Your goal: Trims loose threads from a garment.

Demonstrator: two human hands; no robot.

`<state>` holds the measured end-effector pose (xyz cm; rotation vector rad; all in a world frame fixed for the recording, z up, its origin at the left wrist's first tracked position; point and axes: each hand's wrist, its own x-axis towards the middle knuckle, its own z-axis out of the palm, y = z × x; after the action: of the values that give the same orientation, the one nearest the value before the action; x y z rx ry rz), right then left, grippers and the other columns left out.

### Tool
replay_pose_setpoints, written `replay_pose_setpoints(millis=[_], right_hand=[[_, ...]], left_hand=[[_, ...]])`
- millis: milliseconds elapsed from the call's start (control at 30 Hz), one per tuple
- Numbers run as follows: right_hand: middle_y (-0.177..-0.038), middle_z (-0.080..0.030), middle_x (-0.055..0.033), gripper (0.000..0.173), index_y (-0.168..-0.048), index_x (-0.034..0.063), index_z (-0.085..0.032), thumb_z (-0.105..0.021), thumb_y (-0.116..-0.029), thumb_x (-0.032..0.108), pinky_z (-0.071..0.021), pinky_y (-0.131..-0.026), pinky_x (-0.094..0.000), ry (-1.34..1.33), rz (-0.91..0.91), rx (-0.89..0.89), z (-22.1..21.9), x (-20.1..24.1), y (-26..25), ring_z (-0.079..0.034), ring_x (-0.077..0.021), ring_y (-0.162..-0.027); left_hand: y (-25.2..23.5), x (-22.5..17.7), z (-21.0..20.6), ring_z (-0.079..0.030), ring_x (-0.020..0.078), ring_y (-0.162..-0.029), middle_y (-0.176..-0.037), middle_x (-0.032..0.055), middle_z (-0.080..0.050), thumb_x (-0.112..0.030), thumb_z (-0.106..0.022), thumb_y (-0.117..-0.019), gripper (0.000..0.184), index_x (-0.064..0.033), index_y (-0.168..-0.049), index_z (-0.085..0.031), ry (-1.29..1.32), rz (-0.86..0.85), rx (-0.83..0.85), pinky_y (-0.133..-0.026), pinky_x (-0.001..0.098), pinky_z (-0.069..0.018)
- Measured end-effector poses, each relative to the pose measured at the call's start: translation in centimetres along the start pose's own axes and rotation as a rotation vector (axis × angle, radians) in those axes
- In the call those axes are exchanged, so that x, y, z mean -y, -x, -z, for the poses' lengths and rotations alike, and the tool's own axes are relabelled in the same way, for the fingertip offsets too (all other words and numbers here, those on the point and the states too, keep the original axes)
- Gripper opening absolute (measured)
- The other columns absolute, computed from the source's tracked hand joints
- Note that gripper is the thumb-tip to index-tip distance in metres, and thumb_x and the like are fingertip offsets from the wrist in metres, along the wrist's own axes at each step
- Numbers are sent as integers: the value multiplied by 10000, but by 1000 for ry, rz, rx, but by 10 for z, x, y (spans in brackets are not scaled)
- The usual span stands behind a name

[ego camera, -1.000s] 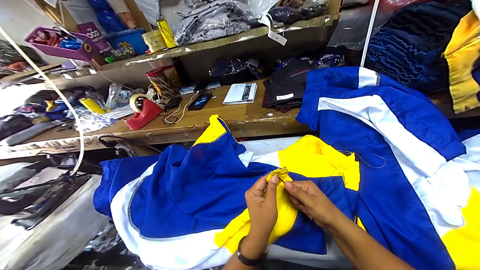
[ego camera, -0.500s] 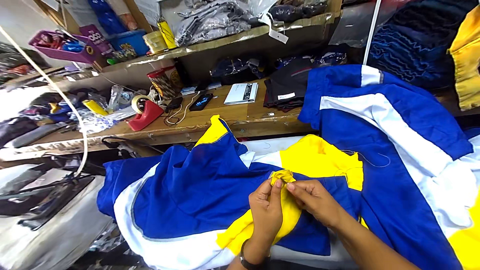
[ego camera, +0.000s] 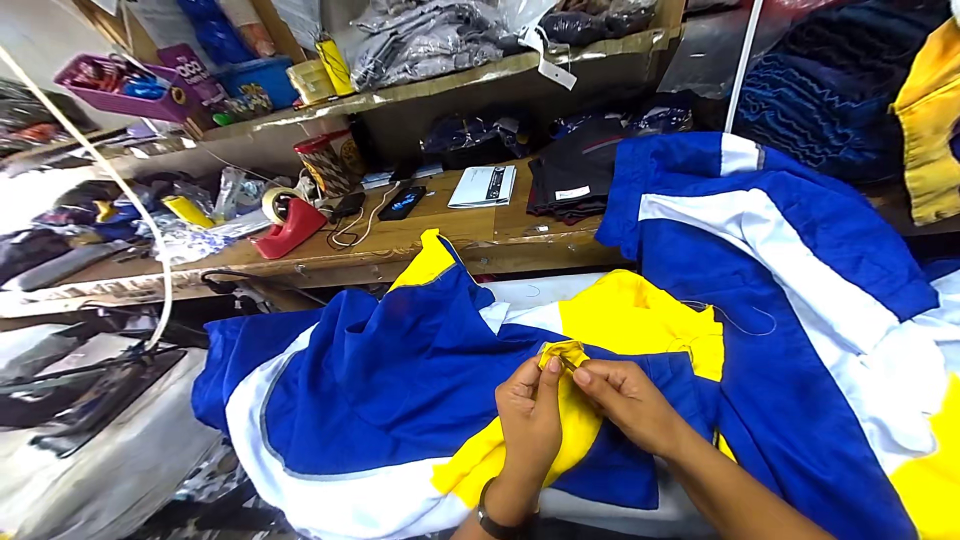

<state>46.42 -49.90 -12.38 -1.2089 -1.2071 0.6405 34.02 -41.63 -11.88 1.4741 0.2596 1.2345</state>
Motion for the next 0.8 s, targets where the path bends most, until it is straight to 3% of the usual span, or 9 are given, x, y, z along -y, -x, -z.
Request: replay_pose_setpoints(millis=[200,367,567,800], right_hand=[[-567,-419,140,426,-654,182,-535,-546,-1048,342,-299,-472,-129,-48,5,24,-1,3,-2,-384,67,-498],[-573,-414,144,450,-664,179,-530,-480,-1079,345,-321,-492,-128,-29,30,23,-6,-3,1,-391,74,-512],[-596,-424,138,428,-695,181,-538,-506,-1067,390,-321,-497,-124,-65,25,66,-1,-5,0,-399,68,-526],[-557,-410,153,425,-648,200,-534,-543,-1052,330,-284,-450,-110,-211,-38,74,-4,3,-1,-363,76,-472]], left_hand=[[3,-2,2,-710,39,-803,-858,25,-747,8,-538,-1007,198,55,-951,-722,-54,-74,9,-772,217,-597],[6,-2,1,-701,56,-765,-836,29,-738,-32,-535,-1027,221,34,-951,-732,36,13,-26,-742,231,-598],[5,-2,-2,-711,89,-833,-893,61,-743,-28,-499,-1036,243,44,-1001,-728,148,77,-38,-806,261,-595],[2,-1,3,-712,65,-829,-883,34,-751,-21,-516,-1021,240,28,-955,-741,41,-21,19,-792,245,-597]])
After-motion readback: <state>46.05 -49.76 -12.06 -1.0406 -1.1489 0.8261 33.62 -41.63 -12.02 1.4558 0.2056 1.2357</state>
